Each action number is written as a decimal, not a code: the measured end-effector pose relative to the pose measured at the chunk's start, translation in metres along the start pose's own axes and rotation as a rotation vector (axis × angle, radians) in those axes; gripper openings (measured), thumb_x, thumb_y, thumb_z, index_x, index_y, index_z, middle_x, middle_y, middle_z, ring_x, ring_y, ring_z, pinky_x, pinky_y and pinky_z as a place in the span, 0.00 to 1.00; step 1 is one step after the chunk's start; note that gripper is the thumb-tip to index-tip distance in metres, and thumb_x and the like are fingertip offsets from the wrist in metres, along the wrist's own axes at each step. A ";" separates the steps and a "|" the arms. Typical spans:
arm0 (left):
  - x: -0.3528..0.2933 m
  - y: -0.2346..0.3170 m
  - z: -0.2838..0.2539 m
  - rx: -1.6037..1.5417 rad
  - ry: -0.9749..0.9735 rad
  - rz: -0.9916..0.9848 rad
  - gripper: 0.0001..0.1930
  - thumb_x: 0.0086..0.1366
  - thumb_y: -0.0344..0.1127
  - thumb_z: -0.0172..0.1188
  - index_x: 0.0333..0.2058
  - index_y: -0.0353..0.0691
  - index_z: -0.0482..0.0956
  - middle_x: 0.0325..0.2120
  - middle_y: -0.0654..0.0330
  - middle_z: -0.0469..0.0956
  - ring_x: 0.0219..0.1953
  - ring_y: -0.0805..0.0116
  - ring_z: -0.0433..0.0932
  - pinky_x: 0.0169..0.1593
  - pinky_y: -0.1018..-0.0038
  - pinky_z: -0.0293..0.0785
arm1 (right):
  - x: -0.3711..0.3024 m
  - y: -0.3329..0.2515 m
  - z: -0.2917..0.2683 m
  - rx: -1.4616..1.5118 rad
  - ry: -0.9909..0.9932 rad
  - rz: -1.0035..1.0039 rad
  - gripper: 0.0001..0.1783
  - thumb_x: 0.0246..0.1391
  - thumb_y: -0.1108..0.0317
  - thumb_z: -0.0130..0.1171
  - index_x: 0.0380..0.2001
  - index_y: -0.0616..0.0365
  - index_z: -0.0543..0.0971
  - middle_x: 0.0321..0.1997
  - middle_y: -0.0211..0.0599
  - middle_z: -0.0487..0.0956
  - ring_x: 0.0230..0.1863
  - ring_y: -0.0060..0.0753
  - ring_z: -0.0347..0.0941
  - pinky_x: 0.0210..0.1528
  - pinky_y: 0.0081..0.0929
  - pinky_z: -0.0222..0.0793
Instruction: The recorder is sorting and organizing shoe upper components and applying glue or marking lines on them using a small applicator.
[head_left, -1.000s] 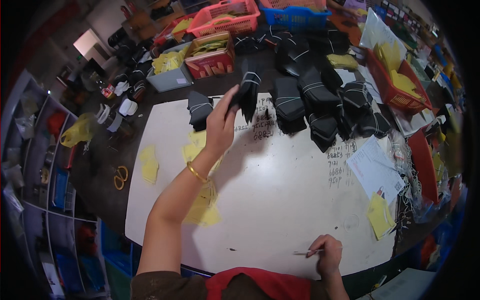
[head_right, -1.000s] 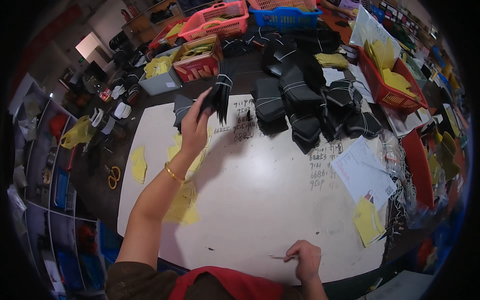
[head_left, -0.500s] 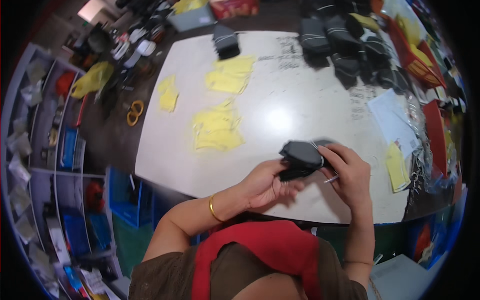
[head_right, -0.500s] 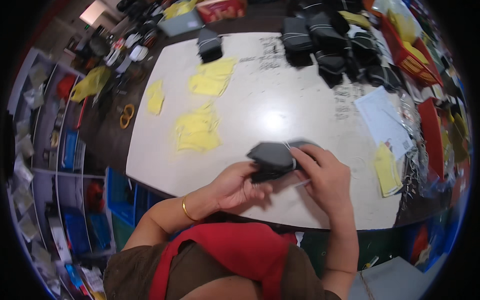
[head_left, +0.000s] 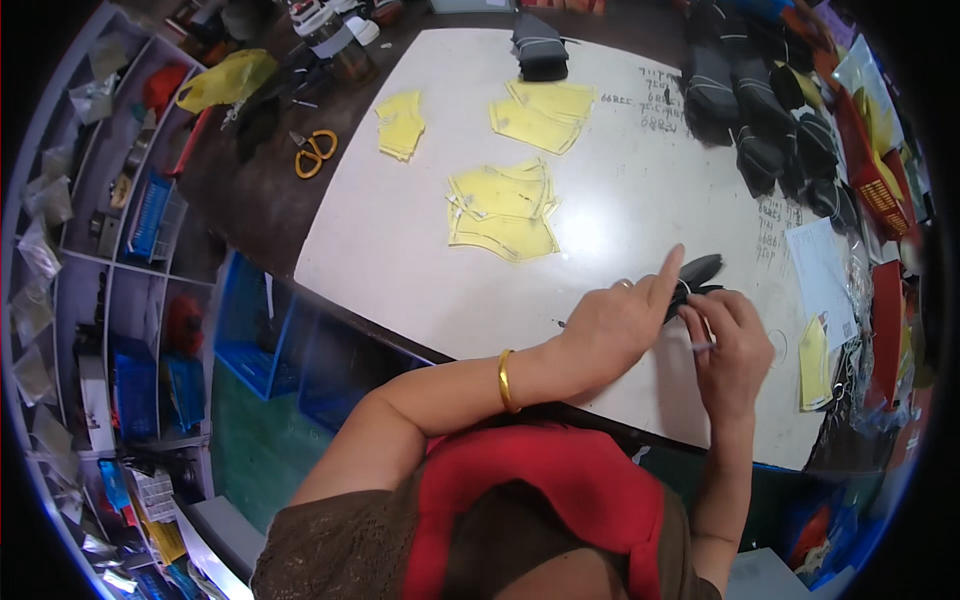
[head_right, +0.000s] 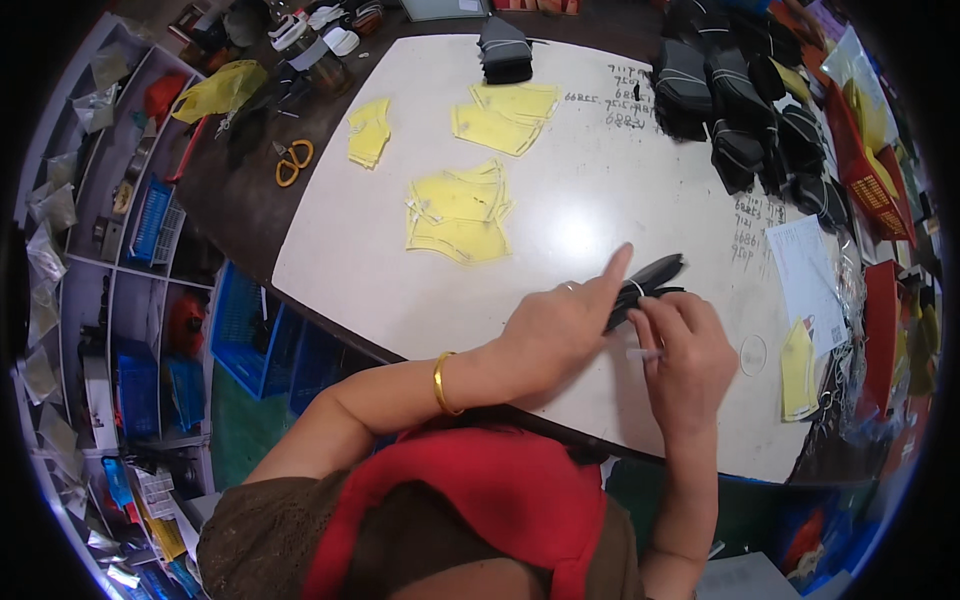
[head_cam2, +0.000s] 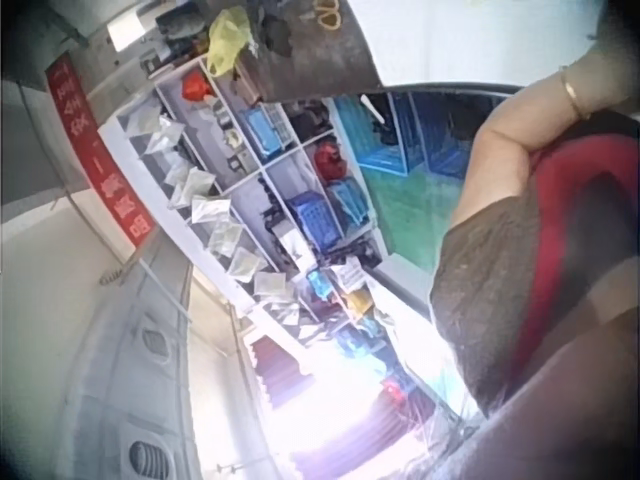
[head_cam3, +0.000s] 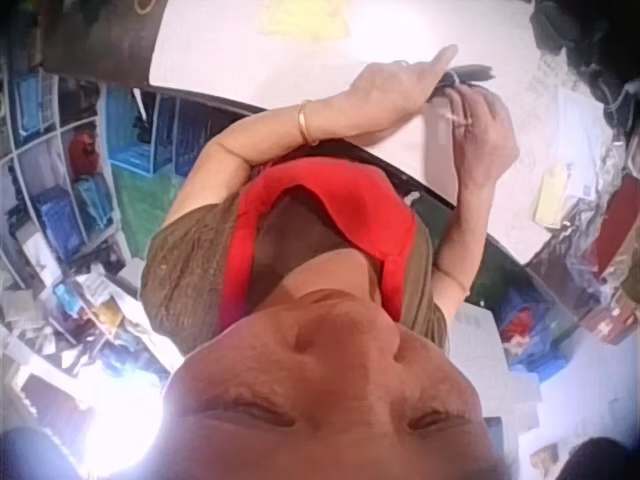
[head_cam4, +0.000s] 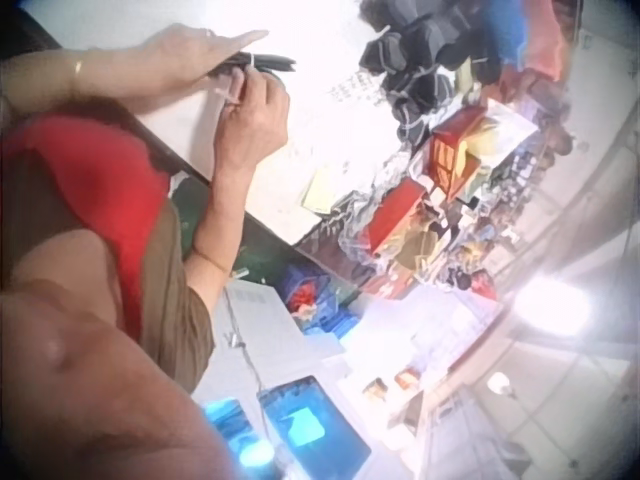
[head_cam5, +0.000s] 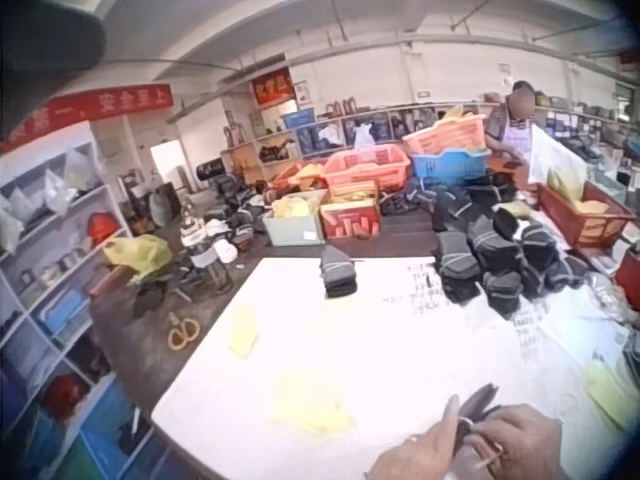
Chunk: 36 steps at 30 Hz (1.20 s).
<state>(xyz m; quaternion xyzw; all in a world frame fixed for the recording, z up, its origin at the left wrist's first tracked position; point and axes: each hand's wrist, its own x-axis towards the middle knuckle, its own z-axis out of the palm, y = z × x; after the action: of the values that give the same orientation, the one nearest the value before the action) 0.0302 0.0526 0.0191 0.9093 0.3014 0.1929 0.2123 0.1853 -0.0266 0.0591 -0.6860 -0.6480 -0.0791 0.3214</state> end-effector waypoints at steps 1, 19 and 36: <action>-0.002 0.003 0.002 0.058 0.032 0.056 0.42 0.60 0.32 0.63 0.69 0.27 0.54 0.37 0.50 0.77 0.30 0.55 0.81 0.29 0.64 0.78 | -0.001 -0.002 -0.001 -0.004 -0.004 0.002 0.08 0.47 0.70 0.73 0.32 0.54 0.85 0.33 0.35 0.82 0.31 0.38 0.79 0.31 0.33 0.73; 0.001 0.004 0.002 0.173 0.034 0.182 0.42 0.57 0.28 0.60 0.69 0.24 0.54 0.27 0.57 0.77 0.22 0.65 0.80 0.23 0.70 0.78 | -0.017 0.002 0.008 -0.026 -0.019 0.284 0.08 0.55 0.64 0.68 0.31 0.57 0.84 0.29 0.37 0.83 0.26 0.40 0.80 0.30 0.33 0.73; 0.026 -0.032 -0.030 -1.413 -0.288 -0.595 0.32 0.65 0.39 0.67 0.63 0.34 0.65 0.50 0.54 0.78 0.45 0.67 0.81 0.45 0.71 0.82 | -0.012 0.027 0.023 0.737 0.167 0.409 0.06 0.60 0.69 0.65 0.36 0.60 0.85 0.30 0.34 0.82 0.29 0.21 0.77 0.30 0.20 0.71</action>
<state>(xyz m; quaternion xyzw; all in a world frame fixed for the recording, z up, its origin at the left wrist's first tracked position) 0.0204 0.0998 0.0338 0.4555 0.3079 0.1542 0.8210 0.2022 -0.0227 0.0261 -0.6309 -0.4552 0.1682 0.6053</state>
